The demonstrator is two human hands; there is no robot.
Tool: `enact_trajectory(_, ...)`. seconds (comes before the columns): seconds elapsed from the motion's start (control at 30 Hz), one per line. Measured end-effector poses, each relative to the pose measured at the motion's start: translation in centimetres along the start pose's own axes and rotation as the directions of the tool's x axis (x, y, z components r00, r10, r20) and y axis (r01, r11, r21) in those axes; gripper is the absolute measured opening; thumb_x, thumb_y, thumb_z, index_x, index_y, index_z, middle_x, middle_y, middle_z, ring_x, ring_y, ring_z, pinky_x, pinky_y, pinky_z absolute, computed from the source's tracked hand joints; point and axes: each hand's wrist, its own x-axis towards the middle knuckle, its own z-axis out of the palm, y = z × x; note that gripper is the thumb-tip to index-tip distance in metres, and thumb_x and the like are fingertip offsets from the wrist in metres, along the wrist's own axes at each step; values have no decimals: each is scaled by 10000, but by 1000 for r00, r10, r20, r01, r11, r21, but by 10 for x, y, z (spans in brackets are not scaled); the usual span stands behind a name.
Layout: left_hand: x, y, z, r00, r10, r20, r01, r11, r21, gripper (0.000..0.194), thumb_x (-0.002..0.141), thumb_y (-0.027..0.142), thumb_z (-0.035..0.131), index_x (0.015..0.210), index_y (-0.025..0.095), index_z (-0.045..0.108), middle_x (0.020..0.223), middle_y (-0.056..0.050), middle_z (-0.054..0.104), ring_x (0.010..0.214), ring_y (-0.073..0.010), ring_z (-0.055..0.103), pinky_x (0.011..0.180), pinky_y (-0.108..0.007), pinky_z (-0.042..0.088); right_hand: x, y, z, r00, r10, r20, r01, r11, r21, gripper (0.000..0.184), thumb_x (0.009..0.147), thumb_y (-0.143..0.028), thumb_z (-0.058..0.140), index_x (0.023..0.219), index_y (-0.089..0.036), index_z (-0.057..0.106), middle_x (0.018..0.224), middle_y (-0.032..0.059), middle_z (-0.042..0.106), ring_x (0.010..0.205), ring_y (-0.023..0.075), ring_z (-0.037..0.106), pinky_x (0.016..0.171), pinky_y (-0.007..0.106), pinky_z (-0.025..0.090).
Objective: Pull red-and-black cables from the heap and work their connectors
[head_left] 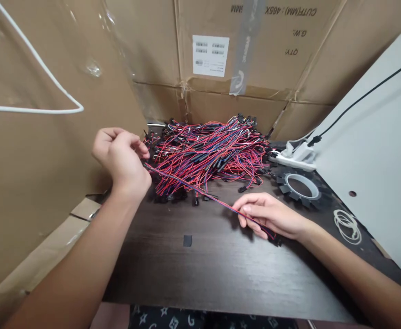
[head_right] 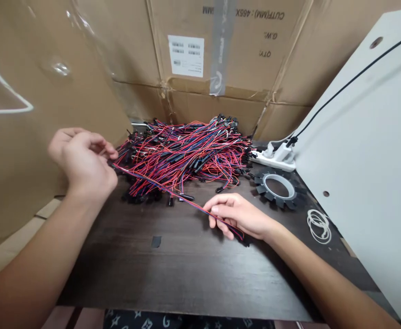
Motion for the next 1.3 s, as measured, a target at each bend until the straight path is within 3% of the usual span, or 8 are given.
enact_trajectory(0.27, -22, -9, -6, 761, 428, 488, -540, 834, 110, 154, 657, 22, 546, 663, 176, 536, 648, 37, 535, 567, -88, 493, 532, -231, 377, -5, -2, -4, 991, 72, 112, -32, 947, -319, 286, 812, -319, 670, 1016, -118, 685, 722, 36, 628, 462, 37, 439, 357, 125, 310)
enact_trajectory(0.4, -34, -10, -5, 315, 73, 946, -708, 682, 183, 156, 733, 65, 504, 716, 171, 617, 694, 14, 627, 622, -108, 539, 629, -237, 401, -8, -6, -6, 974, 109, 200, 0, 878, -479, 276, 808, -316, 668, 1008, -132, 717, 707, 21, 599, 504, 48, 435, 427, 148, 354)
enact_trajectory(0.47, -33, -11, -6, 188, -68, 980, -731, 656, 186, 181, 756, 81, 481, 746, 171, 637, 723, 5, 652, 657, -117, 559, 663, -238, 397, -10, -8, -7, 965, 105, 242, 42, 845, -534, 280, 831, -331, 641, 1006, -129, 723, 721, 32, 605, 537, 63, 458, 468, 165, 382)
enact_trajectory(0.7, -21, -19, -11, 171, -446, 879, -785, 477, 394, 124, 757, 258, 580, 682, 177, 637, 637, -6, 612, 577, -131, 511, 558, -249, 303, -13, -11, -9, 949, 109, 295, 103, 779, -619, 327, 793, -359, 687, 1022, -128, 721, 807, 54, 648, 662, 102, 524, 586, 201, 419)
enact_trajectory(0.93, -28, -19, -12, 267, -481, 835, -837, 313, 448, 117, 753, 216, 550, 677, 194, 637, 661, -33, 624, 615, -171, 531, 555, -270, 256, -14, -9, -8, 955, 117, 271, 64, 814, -577, 316, 806, -355, 679, 1029, -134, 709, 790, 43, 628, 673, 100, 509, 598, 202, 402)
enact_trajectory(1.1, -22, -11, -10, 203, -414, 887, -735, 534, 418, 133, 754, 218, 583, 646, 168, 644, 595, -3, 605, 556, -121, 510, 554, -242, 320, -13, -10, -7, 957, 122, 263, 57, 811, -583, 307, 812, -354, 673, 1016, -128, 709, 787, 43, 628, 676, 103, 510, 600, 206, 400)
enact_trajectory(1.23, -17, 8, -9, 260, -276, 925, -550, 746, 377, 133, 758, 239, 608, 667, 143, 619, 595, 17, 588, 559, -96, 506, 559, -209, 363, -12, -11, -7, 956, 117, 268, 65, 809, -584, 309, 810, -345, 676, 1008, -110, 709, 770, 41, 630, 646, 89, 499, 584, 194, 394)
enact_trajectory(1.3, -16, 15, -10, 170, -394, 903, -395, 812, 429, 150, 764, 264, 612, 684, 138, 601, 570, 36, 552, 507, -75, 459, 504, -190, 340, -12, -12, -8, 952, 118, 283, 78, 800, -595, 323, 802, -341, 683, 1013, -98, 712, 794, 54, 643, 647, 87, 506, 584, 190, 399)
